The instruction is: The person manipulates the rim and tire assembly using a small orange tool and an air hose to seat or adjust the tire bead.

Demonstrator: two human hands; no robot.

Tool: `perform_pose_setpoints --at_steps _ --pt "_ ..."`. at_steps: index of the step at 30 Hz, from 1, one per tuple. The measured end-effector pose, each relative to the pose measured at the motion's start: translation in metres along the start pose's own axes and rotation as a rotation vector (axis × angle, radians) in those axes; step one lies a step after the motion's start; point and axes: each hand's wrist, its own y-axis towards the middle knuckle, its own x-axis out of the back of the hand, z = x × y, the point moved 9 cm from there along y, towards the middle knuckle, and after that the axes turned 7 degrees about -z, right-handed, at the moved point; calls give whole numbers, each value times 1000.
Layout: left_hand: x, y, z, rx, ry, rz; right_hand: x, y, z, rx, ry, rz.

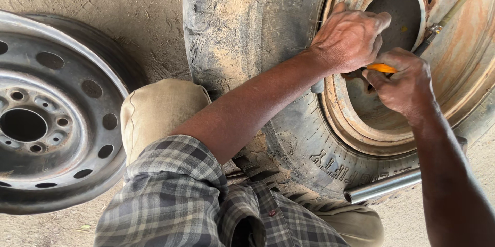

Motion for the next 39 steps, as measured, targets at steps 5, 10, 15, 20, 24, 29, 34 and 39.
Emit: perform_pose_setpoints --at_steps 5,10,15,20,24,29,34,39 --pt "11 -2 -4 -29 -46 -102 -4 -3 6 -118 133 5" --pt "8 -2 -4 -32 -22 -98 -4 -1 11 -64 92 -12" --pt "9 -2 -3 -28 -36 -98 -5 -2 10 2 30 -24" --pt "5 -2 -3 -37 -12 -64 -6 -3 8 76 -49 -50" --pt "10 -1 -4 -44 -39 -124 -10 -3 2 70 -83 -38" --pt "1 -2 0 -19 -13 -61 -13 0 13 99 -108 -33" --pt "2 0 0 -70 -24 -146 -28 7 9 -225 -318 193" --pt "-15 0 4 -47 48 -46 -36 7 9 -291 -271 375"
